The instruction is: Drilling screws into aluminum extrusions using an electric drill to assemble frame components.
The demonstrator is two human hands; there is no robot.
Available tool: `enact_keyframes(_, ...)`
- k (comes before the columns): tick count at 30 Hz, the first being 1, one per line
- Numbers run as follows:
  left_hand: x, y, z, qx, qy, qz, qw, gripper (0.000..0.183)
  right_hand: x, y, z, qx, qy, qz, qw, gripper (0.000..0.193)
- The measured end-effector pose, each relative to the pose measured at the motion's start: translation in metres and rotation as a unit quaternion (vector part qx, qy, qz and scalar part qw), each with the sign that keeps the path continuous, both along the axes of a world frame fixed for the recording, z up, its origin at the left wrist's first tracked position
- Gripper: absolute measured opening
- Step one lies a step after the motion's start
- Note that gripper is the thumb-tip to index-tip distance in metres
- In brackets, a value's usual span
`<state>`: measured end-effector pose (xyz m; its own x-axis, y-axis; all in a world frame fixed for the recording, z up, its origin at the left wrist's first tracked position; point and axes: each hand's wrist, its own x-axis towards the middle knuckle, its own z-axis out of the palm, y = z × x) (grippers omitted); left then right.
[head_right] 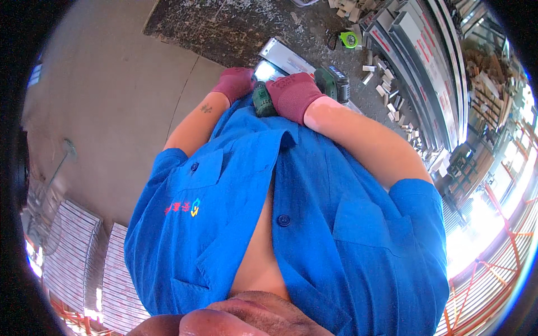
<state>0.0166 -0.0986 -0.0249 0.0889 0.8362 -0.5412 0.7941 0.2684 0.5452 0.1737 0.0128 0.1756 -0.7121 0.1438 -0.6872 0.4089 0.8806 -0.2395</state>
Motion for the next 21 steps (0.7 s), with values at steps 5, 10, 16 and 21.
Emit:
enact_keyframes(5,-0.001,0.004,0.009,-0.018,0.004,-0.01,1.0,0.035,-0.002,0.001,-0.003,0.003,0.006,0.004,1.0,0.029)
enact_keyframes(10,-0.002,0.004,0.009,-0.024,0.01,-0.022,0.999,0.035,-0.003,0.003,-0.005,0.004,0.008,0.017,1.0,0.028)
enact_keyframes(16,0.0,0.005,0.006,-0.022,0.017,-0.019,0.999,0.035,-0.001,0.004,-0.008,-0.001,0.002,0.009,1.0,0.028)
enact_keyframes(21,0.001,0.005,0.008,-0.024,0.026,-0.022,0.999,0.035,-0.01,0.006,-0.002,0.003,-0.05,0.031,0.998,0.034)
